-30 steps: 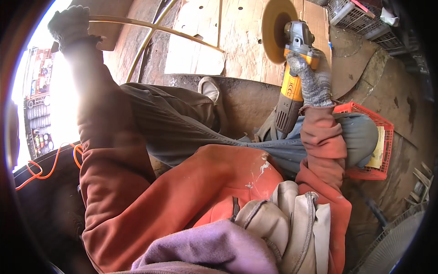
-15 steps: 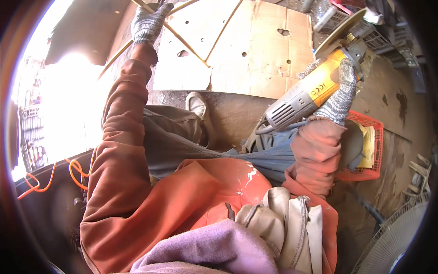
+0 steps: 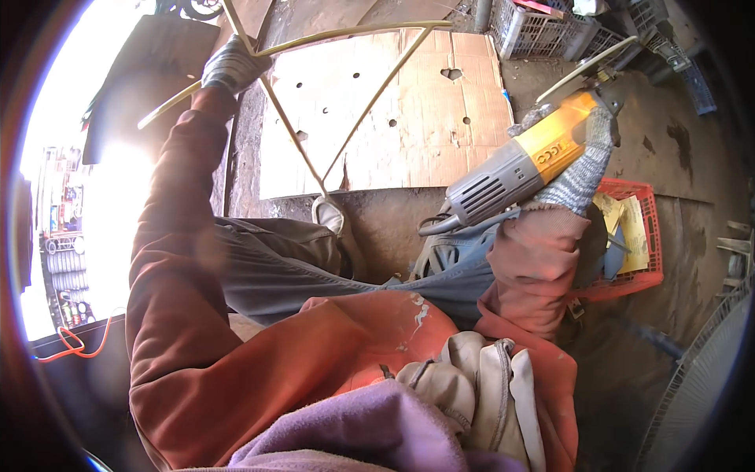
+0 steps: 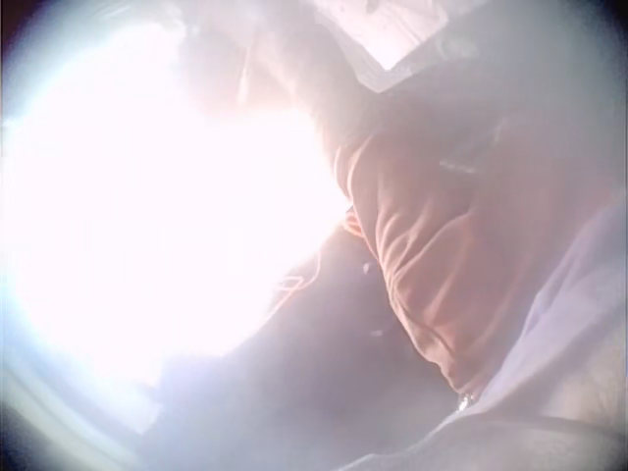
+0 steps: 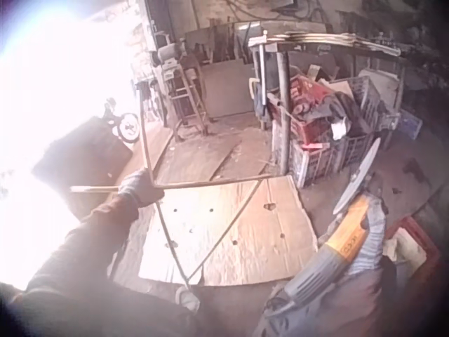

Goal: The person uses an angle grinder to smooth and shape the joints and surfaces of a thin brass-colored metal frame.

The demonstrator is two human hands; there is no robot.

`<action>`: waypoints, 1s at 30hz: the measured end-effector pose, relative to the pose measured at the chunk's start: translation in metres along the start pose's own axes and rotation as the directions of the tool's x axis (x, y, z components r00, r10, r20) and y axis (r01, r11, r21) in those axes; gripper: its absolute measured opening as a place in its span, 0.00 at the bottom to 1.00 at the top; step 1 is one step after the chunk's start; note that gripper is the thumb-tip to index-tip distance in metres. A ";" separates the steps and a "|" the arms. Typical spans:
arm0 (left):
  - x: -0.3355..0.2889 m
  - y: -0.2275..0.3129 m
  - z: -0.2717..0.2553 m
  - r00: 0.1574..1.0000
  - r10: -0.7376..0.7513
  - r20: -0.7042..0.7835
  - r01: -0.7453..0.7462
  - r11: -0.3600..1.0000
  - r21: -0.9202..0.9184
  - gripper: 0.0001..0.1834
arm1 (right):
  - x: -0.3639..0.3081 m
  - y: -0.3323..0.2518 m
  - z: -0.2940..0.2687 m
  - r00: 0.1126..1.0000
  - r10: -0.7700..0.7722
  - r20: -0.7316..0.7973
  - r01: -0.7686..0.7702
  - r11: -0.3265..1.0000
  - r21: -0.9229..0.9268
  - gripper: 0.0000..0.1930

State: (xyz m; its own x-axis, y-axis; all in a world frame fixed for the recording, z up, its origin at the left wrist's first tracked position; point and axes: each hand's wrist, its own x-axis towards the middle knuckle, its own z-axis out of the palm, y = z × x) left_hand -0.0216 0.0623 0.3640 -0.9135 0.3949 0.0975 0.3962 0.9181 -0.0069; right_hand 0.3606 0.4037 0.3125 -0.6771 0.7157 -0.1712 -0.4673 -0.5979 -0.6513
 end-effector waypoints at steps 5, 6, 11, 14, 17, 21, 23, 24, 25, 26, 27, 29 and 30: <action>-0.028 -0.017 -0.019 0.936 0.169 0.308 0.015 0.858 -0.513 0.14 | 0.017 0.002 -0.009 0.996 0.068 0.057 -0.068 0.998 0.010 0.27; -0.039 -0.009 -0.017 0.910 0.139 0.390 0.117 0.816 -0.566 0.16 | 0.018 0.003 -0.010 0.999 0.044 0.019 -0.044 0.999 0.000 0.27; -0.073 -0.012 0.076 0.801 0.176 0.572 0.326 0.672 -0.664 0.18 | 0.022 0.007 -0.001 0.987 -0.061 -0.145 0.059 0.998 -0.023 0.31; -0.118 0.034 0.053 0.722 0.212 0.659 0.369 0.687 -0.626 0.20 | 0.018 -0.002 -0.017 0.999 0.005 -0.035 -0.004 1.000 0.014 0.32; -0.138 0.030 0.049 0.689 0.215 0.692 0.347 0.741 -0.575 0.17 | -0.001 -0.004 -0.001 0.999 -0.009 -0.032 0.010 1.000 0.028 0.34; -0.135 0.025 0.092 0.656 0.114 0.746 0.303 0.866 -0.399 0.15 | -0.001 -0.018 0.001 0.980 -0.138 -0.143 0.115 0.980 -0.162 0.37; -0.136 0.025 0.121 0.631 0.074 0.772 0.273 0.911 -0.310 0.15 | 0.006 -0.019 -0.012 0.991 -0.104 -0.080 0.093 0.986 -0.138 0.38; -0.139 0.024 0.136 0.615 0.062 0.786 0.262 0.924 -0.277 0.15 | 0.007 -0.019 -0.015 0.996 -0.084 -0.028 0.080 0.989 -0.123 0.38; -0.141 0.023 0.151 0.603 0.046 0.796 0.253 0.936 -0.246 0.15 | 0.009 -0.016 -0.015 0.996 -0.084 -0.031 0.080 0.989 -0.126 0.37; -0.143 0.016 0.172 0.556 0.107 0.824 0.250 0.924 -0.289 0.19 | 0.010 -0.014 -0.015 0.996 -0.082 -0.035 0.076 0.988 -0.131 0.36; -0.147 0.018 0.182 0.547 0.133 0.827 0.249 0.917 -0.313 0.18 | 0.011 -0.012 -0.016 0.996 -0.082 -0.041 0.076 0.988 -0.135 0.36; -0.161 0.007 0.213 0.582 0.205 0.787 0.221 0.892 -0.395 0.18 | 0.007 -0.008 -0.012 0.996 -0.031 -0.085 0.025 0.997 -0.077 0.30; -0.164 0.011 0.210 0.578 0.155 0.801 0.231 0.910 -0.343 0.18 | 0.005 -0.006 -0.010 0.996 -0.021 -0.083 0.015 0.998 -0.067 0.30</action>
State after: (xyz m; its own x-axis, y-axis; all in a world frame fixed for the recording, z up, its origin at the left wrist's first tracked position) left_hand 0.1134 0.0145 0.1384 -0.5403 0.3965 -0.7422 0.1812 0.9161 0.3575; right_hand 0.3654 0.4143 0.3081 -0.6175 0.7555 -0.2188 -0.4386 -0.5617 -0.7016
